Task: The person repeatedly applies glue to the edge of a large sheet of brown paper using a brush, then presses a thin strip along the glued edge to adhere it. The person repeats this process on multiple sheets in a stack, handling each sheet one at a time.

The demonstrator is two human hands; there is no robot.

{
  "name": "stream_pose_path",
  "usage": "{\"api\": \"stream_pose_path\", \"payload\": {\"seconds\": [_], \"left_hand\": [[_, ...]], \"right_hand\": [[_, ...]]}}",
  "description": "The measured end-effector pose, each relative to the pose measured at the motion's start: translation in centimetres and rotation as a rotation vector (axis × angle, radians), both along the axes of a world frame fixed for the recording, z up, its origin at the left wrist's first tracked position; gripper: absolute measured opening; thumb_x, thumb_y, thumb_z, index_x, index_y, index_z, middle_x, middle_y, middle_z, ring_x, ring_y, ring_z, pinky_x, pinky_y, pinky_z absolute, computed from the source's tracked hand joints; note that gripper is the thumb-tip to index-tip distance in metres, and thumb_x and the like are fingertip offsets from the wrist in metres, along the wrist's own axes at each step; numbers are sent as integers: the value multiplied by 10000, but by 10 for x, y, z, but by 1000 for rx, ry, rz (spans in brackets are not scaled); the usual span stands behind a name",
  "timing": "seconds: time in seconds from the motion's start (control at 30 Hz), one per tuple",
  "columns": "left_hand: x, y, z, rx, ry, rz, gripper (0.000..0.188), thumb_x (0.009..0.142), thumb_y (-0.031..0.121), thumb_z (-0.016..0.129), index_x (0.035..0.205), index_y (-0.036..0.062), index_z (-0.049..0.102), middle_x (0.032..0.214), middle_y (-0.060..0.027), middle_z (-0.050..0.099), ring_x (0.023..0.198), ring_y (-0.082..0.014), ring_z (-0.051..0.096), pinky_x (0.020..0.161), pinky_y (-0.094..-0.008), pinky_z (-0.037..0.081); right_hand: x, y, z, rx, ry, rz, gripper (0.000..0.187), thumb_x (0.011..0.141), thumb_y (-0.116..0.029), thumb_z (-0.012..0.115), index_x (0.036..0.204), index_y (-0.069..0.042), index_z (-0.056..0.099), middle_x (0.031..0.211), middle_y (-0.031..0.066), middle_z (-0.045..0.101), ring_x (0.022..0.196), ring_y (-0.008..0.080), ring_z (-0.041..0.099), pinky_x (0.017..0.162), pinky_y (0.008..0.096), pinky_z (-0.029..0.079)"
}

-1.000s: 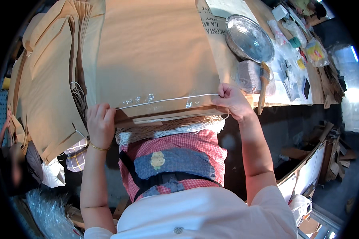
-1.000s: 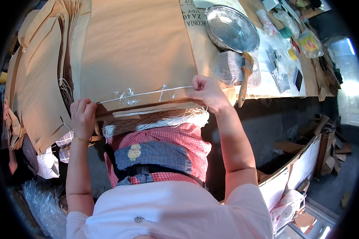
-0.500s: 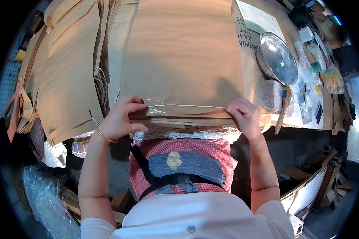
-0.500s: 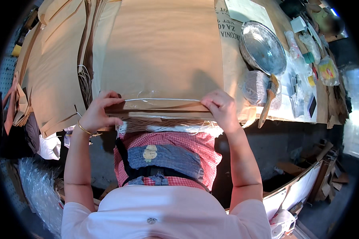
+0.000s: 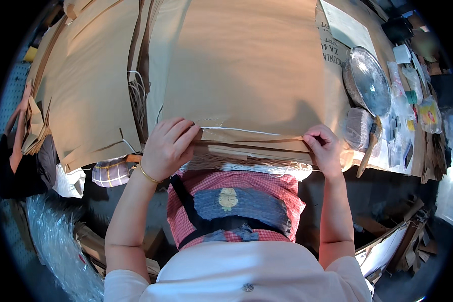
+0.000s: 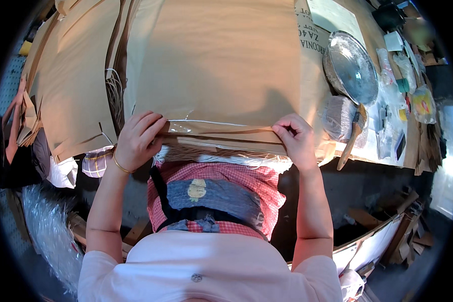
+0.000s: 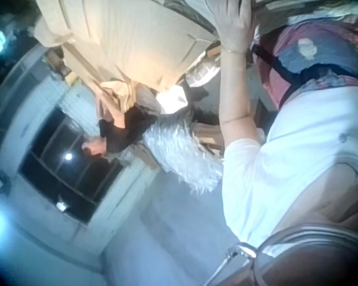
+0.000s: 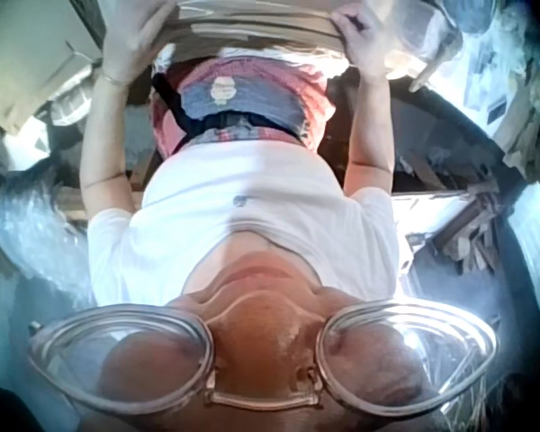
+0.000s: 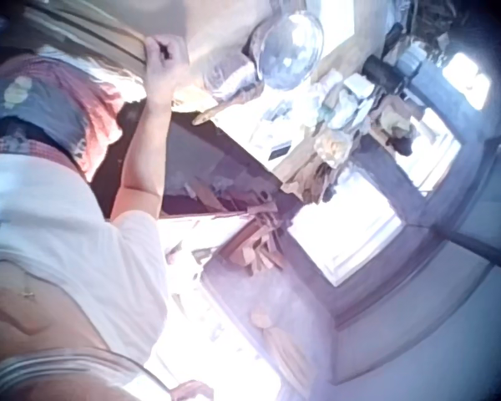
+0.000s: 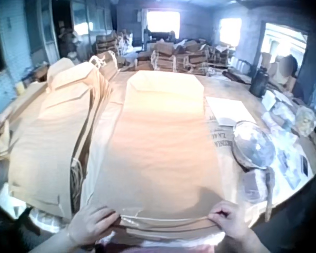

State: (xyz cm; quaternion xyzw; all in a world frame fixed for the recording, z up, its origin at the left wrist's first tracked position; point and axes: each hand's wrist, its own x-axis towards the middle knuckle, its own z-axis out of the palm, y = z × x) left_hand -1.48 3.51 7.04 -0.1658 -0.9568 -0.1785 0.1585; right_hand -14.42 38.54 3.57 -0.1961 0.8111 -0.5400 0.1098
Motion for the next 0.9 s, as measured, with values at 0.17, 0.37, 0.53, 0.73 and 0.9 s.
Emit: {"api": "stream_pose_path", "payload": {"seconds": [0.17,0.37,0.53,0.73,0.9], "left_hand": [[-1,-14,1,-181,73,23,437,633,32,646,1064,2,580,1015,-114,597,928,-276,591,776,-380,478],[-6,0,-8,-214,185,-81,244,658,59,619,890,-17,619,873,-97,598,813,-256,597,669,-337,482],[-16,-10,-8,341,-175,94,122,751,30,646,870,6,629,796,-107,584,703,-264,572,626,-338,475],[-27,4,-13,129,-329,399,122,809,128,650,809,22,588,791,-133,575,720,-312,586,612,-388,463],[-23,22,-11,-112,-356,640,134,829,110,593,934,43,544,784,-130,565,736,-324,585,635,-421,460]], "right_hand": [[1,0,0,-59,-74,-30,61,809,18,667,798,-1,611,780,13,551,684,70,486,598,203,397],[-2,3,-3,-33,42,35,55,821,-4,664,803,2,613,739,4,548,648,59,490,566,202,399],[-12,-4,19,77,-359,-69,119,854,-89,647,787,2,608,626,-20,518,517,38,443,454,206,352],[-9,-22,6,464,243,-97,170,784,-132,700,777,-8,585,736,110,605,653,254,591,587,340,465],[0,-22,-9,589,587,-230,180,766,-74,700,867,-18,563,828,125,604,703,264,599,608,353,479]]}}
